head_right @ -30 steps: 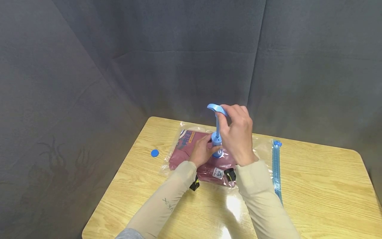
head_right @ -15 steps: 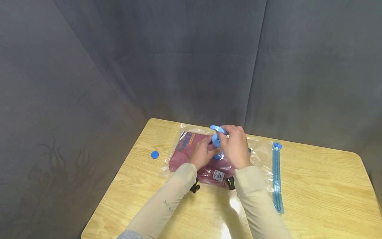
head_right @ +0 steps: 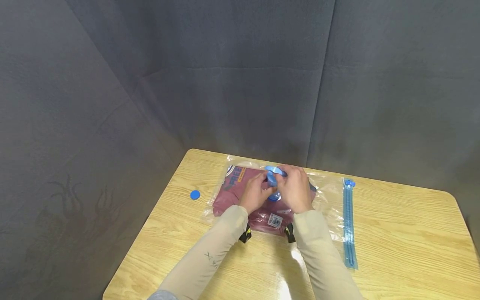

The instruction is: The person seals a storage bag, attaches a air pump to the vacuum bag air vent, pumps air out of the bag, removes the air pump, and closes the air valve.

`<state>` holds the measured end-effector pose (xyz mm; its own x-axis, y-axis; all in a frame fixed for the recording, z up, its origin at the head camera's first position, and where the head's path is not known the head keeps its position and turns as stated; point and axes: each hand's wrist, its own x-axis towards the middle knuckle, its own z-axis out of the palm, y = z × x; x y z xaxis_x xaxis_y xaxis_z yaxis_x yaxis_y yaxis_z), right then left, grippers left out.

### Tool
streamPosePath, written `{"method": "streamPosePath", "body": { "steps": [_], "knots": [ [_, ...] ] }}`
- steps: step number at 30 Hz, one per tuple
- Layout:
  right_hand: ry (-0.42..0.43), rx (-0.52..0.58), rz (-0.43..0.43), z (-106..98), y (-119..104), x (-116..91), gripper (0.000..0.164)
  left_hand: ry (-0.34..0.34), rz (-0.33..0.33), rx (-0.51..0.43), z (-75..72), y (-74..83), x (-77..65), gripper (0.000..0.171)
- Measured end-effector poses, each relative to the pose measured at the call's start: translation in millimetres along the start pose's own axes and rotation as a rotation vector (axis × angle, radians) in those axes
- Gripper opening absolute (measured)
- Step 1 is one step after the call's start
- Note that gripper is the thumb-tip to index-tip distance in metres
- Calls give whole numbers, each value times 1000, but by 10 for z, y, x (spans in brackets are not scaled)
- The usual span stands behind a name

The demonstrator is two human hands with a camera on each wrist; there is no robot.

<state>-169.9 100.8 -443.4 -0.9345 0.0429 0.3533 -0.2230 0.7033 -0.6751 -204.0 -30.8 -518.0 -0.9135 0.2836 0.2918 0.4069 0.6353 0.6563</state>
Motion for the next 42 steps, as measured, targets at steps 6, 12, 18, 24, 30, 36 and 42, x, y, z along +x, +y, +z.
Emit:
{"method": "streamPosePath", "body": {
  "steps": [6, 12, 18, 24, 30, 36, 42],
  "knots": [
    [10, -2, -5, -3, 11, -11, 20, 1, -1, -6, 27, -14, 8, 51],
    [-3, -20, 4, -18, 18, -34, 22, -12, -12, 13, 40, -8, 1, 53],
    [-1, -30, -3, -55, 19, -48, 22, -25, -30, 27, 59, 6, 0, 54],
    [89, -10, -87, -165, -92, -22, 18, 8, 21, -18, 75, -20, 5, 52],
    [305, 56, -283, -439, -429, 88, 13, 24, 30, -52, 28, -9, 1, 53],
    [411, 112, -353, -656, -689, 124, 11, -15, -48, -35, 7, -4, 6, 55],
    [405, 124, -326, -685, -718, 119, 12, -24, -80, -47, 13, 4, 18, 56]
  ]
}}
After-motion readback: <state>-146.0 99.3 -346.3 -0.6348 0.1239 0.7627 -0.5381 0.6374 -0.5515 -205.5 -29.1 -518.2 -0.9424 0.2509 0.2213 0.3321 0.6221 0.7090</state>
